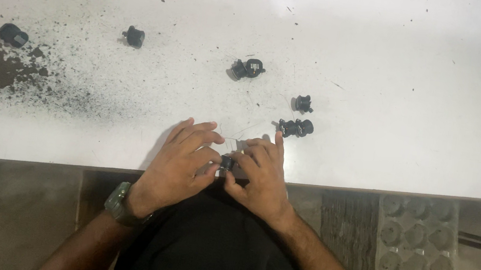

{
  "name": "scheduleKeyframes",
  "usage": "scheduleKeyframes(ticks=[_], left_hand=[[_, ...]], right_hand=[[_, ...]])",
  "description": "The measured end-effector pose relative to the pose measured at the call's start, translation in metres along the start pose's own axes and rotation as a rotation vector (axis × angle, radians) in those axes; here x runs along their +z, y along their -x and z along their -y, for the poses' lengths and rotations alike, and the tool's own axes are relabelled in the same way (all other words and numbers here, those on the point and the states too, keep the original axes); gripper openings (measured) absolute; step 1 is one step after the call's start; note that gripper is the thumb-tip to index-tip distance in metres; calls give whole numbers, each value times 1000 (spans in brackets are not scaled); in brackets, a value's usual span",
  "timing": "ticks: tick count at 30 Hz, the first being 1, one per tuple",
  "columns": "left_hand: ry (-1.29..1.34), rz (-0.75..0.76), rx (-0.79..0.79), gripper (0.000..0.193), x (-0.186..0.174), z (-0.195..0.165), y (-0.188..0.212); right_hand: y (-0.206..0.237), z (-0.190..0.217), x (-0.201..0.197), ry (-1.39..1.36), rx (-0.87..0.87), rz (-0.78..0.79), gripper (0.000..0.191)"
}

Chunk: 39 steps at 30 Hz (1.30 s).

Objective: The person sits at a white workbench assembling omni wheels, attaching black curved rollers one at a time onto the hubs of wheel bases by hand, pressing each roller into place and setting completed wheels aside as finished ones accumulate on the table.

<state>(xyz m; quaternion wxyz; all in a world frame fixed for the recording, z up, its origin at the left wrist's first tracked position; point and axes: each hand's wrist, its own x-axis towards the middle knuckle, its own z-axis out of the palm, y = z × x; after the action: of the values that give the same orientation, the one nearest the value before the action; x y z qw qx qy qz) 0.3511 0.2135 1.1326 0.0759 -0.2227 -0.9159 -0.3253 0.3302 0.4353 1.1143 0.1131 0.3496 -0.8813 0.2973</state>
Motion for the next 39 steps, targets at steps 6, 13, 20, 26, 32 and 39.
scheduleKeyframes(ticks=[6, 13, 20, 26, 32, 39], left_hand=[[-127, -73, 142, 13, 2, -4, 10], [-52, -129, 81, 16, 10, -16, 8], [178, -19, -286, 7, 1, -18, 0], [224, 4, -422, 13, 16, -20, 1], [260, -174, -237, 13, 36, -20, 5], [307, -174, -258, 13, 44, -18, 8]], right_hand=[[2, -1, 1, 6, 42, -20, 37], [3, 0, 3, -12, -25, -3, 38], [4, 0, 0, 12, 40, 1, 37], [19, -2, 3, -37, -6, -162, 34], [36, -1, 22, -274, -71, -254, 36], [37, -3, 28, -217, -97, -242, 39]])
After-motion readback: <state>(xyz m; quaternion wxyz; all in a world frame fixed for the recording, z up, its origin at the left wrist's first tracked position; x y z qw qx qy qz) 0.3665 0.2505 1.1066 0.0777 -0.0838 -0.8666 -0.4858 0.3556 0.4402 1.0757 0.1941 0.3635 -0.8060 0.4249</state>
